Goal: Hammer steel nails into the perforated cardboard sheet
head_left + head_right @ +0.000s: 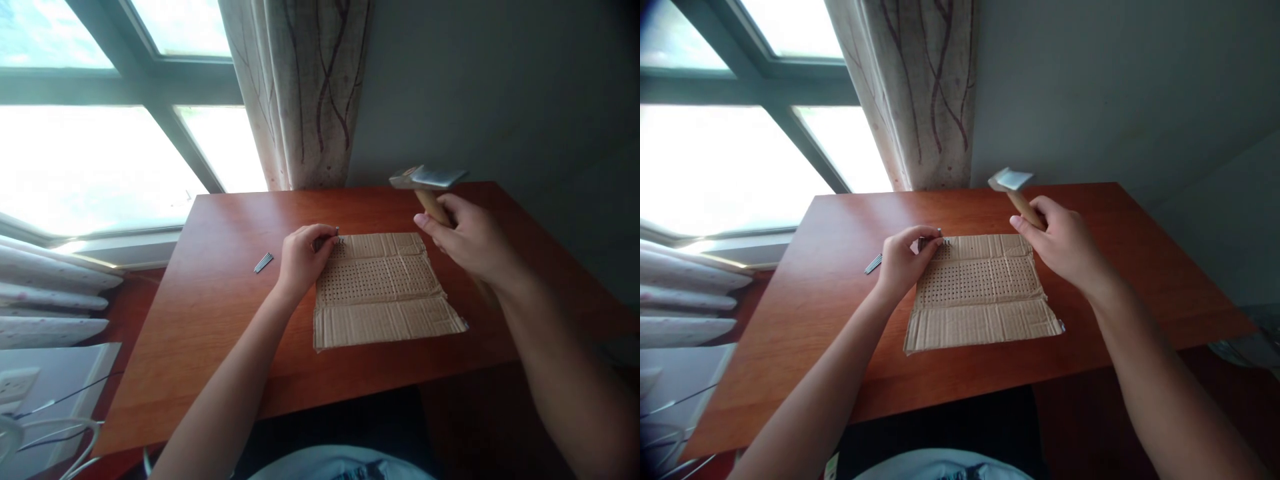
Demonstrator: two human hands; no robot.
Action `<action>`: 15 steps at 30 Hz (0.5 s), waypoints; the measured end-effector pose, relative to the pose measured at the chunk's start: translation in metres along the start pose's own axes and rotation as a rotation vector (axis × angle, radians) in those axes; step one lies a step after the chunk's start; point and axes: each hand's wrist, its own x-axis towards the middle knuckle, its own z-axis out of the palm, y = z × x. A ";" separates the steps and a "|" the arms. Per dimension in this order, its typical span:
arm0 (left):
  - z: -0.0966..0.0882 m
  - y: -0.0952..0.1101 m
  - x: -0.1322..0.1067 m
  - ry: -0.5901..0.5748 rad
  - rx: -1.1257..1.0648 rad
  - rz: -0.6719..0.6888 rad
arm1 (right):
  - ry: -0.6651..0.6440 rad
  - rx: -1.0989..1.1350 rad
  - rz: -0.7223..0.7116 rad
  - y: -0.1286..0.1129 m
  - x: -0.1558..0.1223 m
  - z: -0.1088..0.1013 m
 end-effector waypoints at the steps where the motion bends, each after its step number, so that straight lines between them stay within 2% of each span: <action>1: 0.000 0.000 0.000 -0.002 0.001 0.003 | -0.061 -0.133 -0.009 -0.006 0.001 0.001; 3: 0.000 0.001 0.000 -0.006 0.004 0.007 | -0.181 -0.297 -0.018 -0.017 0.005 0.004; 5: 0.000 0.001 0.000 -0.007 0.008 0.009 | -0.245 -0.350 -0.025 -0.028 0.009 0.009; 11: 0.002 -0.002 0.000 -0.005 0.015 0.021 | -0.276 -0.280 -0.082 -0.056 0.020 0.020; 15: 0.002 -0.001 0.000 -0.010 0.030 0.029 | -0.310 -0.233 -0.086 -0.065 0.021 0.024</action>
